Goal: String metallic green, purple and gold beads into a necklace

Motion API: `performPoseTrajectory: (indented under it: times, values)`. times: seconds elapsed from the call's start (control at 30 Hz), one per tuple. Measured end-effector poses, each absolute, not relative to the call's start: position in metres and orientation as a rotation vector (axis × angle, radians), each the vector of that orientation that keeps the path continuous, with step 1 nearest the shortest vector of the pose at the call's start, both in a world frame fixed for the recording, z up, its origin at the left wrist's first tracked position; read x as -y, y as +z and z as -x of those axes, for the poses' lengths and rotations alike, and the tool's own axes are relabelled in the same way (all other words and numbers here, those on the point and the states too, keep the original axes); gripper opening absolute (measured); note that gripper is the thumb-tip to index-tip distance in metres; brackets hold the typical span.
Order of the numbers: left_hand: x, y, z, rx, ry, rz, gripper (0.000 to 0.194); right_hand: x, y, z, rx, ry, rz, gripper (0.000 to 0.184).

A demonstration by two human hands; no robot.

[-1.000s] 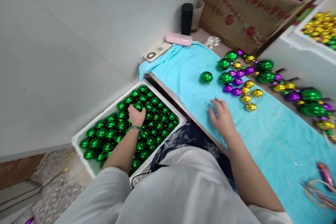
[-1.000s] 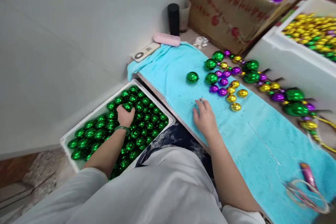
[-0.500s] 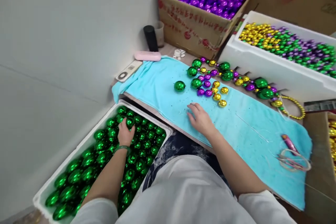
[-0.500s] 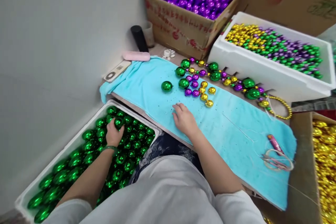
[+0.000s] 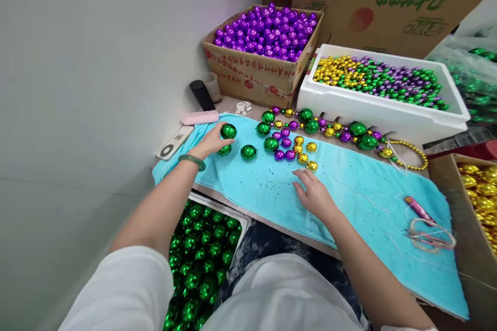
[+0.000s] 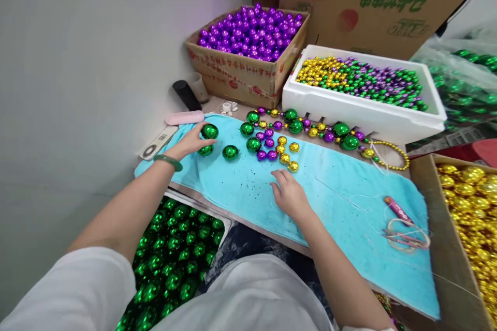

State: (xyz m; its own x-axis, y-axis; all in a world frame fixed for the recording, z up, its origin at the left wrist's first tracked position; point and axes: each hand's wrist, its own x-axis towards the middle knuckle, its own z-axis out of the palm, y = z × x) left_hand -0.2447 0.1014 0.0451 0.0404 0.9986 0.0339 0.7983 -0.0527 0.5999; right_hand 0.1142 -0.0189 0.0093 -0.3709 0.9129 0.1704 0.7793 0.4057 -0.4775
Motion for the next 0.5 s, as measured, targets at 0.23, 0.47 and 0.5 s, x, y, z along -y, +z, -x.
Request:
performPoseTrajectory:
  times: [0.23, 0.47, 0.5]
  values:
    - [-0.175, 0.053, 0.192, -1.778, 0.025, -1.730, 0.074, 0.020, 0.014, -0.141, 2.187, 0.601, 1.716, 0.037]
    - [-0.186, 0.062, 0.171, -1.797, 0.005, -1.386, 0.085, -0.003, 0.034, -0.176, 2.149, 0.622, 1.801, 0.035]
    - [-0.188, 0.061, 0.172, -1.826, 0.021, -1.351, 0.086, -0.010, 0.040, -0.185, 2.150, 0.595, 1.800, 0.034]
